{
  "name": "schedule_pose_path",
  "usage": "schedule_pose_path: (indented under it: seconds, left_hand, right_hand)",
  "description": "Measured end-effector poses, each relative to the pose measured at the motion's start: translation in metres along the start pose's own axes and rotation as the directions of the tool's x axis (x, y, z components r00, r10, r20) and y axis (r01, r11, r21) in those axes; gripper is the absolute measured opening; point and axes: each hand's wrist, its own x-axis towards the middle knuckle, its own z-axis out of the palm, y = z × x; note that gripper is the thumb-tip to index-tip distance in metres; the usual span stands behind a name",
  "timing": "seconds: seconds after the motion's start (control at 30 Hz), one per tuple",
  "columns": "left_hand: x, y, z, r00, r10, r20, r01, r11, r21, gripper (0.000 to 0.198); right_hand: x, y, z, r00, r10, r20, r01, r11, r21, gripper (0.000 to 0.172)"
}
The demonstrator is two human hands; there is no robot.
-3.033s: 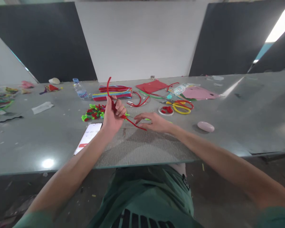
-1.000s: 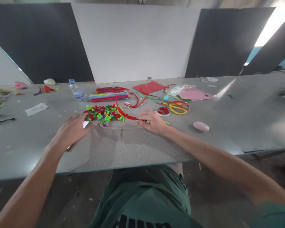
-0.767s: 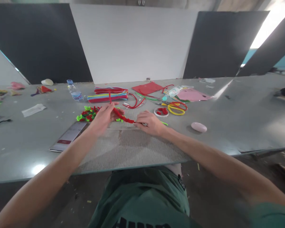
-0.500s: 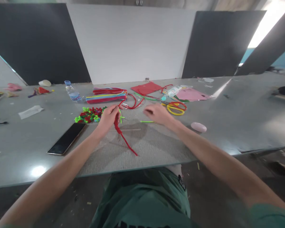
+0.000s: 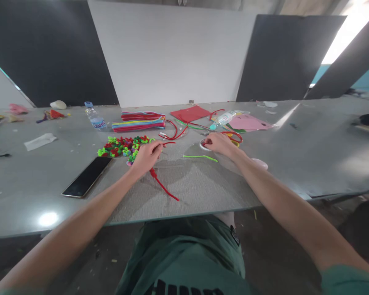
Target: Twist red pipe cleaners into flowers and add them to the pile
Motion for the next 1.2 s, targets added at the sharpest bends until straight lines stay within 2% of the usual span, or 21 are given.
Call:
schedule_pose_path:
  seconds: [0.07,0.17,0.23,0.3,0.43,0.53,0.9,1.0,1.2]
  left_hand:
    - [0.000,0.000,0.001,1.000,0.011,0.000,-0.011,1.000,0.026,0.026]
    - [-0.001,0.001,0.001,0.999,0.037,0.001,-0.037,0.996,0.084,0.026]
    - [-0.002,0.003,0.001,0.998,0.056,0.012,-0.057,0.992,0.113,0.027]
    - [-0.002,0.004,0.001,0.997,0.067,0.022,-0.070,0.988,0.138,0.030]
    - [-0.003,0.005,0.001,0.998,0.068,0.019,-0.070,0.988,0.141,0.030]
    - [-0.004,0.006,0.000,0.997,0.073,0.005,-0.073,0.987,0.146,0.031]
    - [-0.007,0.013,0.000,0.995,0.100,0.024,-0.103,0.972,0.210,0.031]
    - [-0.007,0.013,0.000,0.993,0.107,0.042,-0.114,0.959,0.259,0.032]
    - [-0.009,0.013,0.001,0.990,0.089,0.113,-0.122,0.933,0.337,0.029]
  right_hand:
    - [0.001,-0.001,-0.001,0.999,0.002,-0.040,-0.002,1.000,-0.005,0.013]
    - [0.000,-0.012,-0.005,0.986,-0.029,-0.162,0.057,0.984,0.169,0.011]
    - [-0.004,-0.027,-0.007,0.966,-0.112,-0.232,0.186,0.926,0.329,0.013]
    - [-0.009,-0.045,-0.006,0.926,-0.218,-0.308,0.339,0.840,0.424,0.012]
    - [-0.019,-0.074,0.000,0.852,-0.354,-0.387,0.505,0.752,0.424,0.008]
    - [-0.022,-0.082,0.006,0.838,-0.366,-0.405,0.527,0.733,0.429,0.006]
    - [-0.024,-0.088,0.017,0.850,-0.363,-0.382,0.513,0.737,0.440,0.006]
    - [-0.026,-0.090,0.019,0.856,-0.372,-0.359,0.504,0.756,0.418,0.007]
    - [-0.026,-0.090,0.019,0.835,-0.423,-0.351,0.535,0.773,0.341,0.009]
